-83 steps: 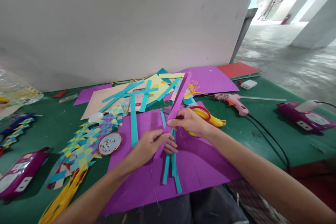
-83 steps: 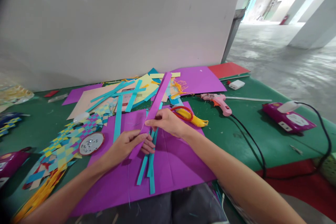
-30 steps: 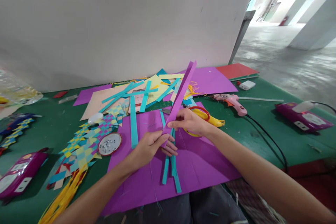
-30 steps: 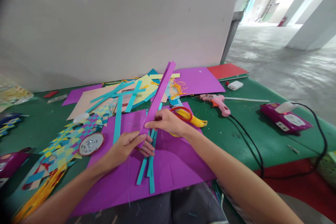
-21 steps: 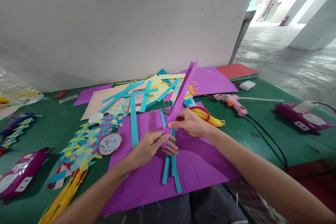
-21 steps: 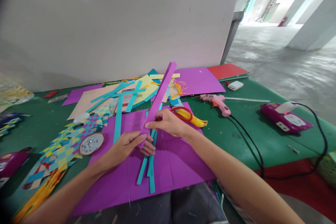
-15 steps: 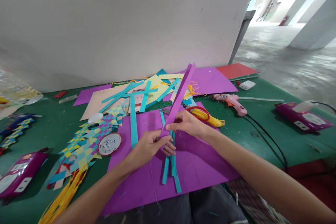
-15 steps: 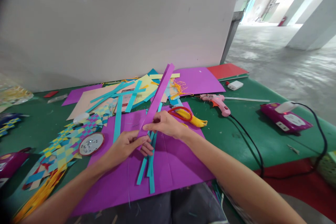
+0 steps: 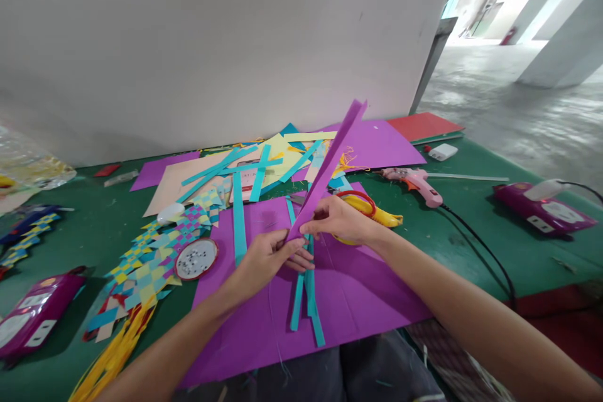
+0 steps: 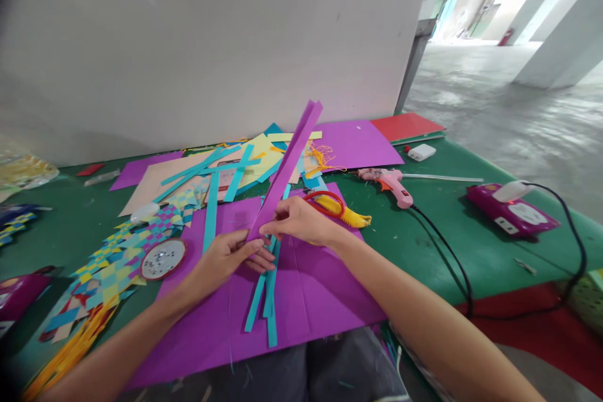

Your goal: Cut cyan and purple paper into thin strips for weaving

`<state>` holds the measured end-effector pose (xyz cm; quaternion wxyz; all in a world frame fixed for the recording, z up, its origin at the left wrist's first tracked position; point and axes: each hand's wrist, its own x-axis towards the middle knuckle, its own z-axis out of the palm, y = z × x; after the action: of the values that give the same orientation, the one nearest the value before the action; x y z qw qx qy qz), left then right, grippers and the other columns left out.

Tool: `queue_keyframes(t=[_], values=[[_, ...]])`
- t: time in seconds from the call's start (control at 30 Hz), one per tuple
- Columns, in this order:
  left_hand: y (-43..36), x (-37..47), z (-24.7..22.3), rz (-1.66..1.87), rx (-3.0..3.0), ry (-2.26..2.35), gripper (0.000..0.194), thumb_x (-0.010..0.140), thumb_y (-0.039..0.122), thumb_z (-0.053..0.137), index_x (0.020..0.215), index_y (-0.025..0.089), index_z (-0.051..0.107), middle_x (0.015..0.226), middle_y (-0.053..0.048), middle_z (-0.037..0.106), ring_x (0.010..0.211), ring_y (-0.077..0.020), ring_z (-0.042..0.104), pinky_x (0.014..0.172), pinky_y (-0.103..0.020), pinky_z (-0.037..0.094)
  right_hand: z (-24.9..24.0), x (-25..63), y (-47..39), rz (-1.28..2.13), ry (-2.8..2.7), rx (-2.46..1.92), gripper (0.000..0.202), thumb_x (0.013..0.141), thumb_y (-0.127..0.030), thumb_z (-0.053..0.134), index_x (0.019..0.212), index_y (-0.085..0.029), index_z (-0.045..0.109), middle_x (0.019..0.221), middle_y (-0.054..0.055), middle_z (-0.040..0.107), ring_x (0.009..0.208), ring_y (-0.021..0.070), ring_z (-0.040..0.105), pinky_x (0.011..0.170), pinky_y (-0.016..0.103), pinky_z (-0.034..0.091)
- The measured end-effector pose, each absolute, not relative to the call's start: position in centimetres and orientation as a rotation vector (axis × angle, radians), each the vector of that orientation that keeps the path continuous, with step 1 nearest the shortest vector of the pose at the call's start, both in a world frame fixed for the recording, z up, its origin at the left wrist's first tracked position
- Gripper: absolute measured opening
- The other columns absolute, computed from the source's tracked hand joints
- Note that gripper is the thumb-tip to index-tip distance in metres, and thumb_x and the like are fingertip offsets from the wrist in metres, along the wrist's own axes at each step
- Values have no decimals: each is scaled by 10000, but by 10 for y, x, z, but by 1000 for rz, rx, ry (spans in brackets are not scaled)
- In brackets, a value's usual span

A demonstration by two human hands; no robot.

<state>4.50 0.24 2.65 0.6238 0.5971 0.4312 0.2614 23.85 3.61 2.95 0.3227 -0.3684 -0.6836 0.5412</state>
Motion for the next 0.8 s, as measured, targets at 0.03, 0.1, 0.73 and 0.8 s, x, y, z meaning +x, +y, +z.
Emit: queue_keyframes(t=[0.03,0.1,0.73,0.8], values=[[3,45,27,605,1377,998,313,847,416,584,831,104,567,798,-138,735,689,-249,728,617,-340,595,30,239,37,1405,-1776,-973,342,730,-444,691,723,-101,682,562,12,597,523,105,521,508,242,394],[2,44,28,608,1385,999,321,855,417,571,858,96,580,804,-141,736,701,-254,729,625,-345,597,31,239,38,1376,-1750,-979,339,718,-436,705,674,-102,670,536,12,591,503,102,519,494,240,385],[0,43,34,640,1429,1003,266,858,391,573,787,136,547,740,-91,733,649,-230,722,593,-321,580,27,233,36,1672,-1576,-897,317,669,-410,744,702,-102,676,603,29,630,533,114,554,551,258,442],[-2,41,35,632,1455,996,262,862,390,566,783,140,546,719,-80,731,616,-219,717,564,-302,568,31,236,37,1693,-1547,-896,298,660,-391,755,658,-106,668,568,22,618,523,108,552,544,247,436]])
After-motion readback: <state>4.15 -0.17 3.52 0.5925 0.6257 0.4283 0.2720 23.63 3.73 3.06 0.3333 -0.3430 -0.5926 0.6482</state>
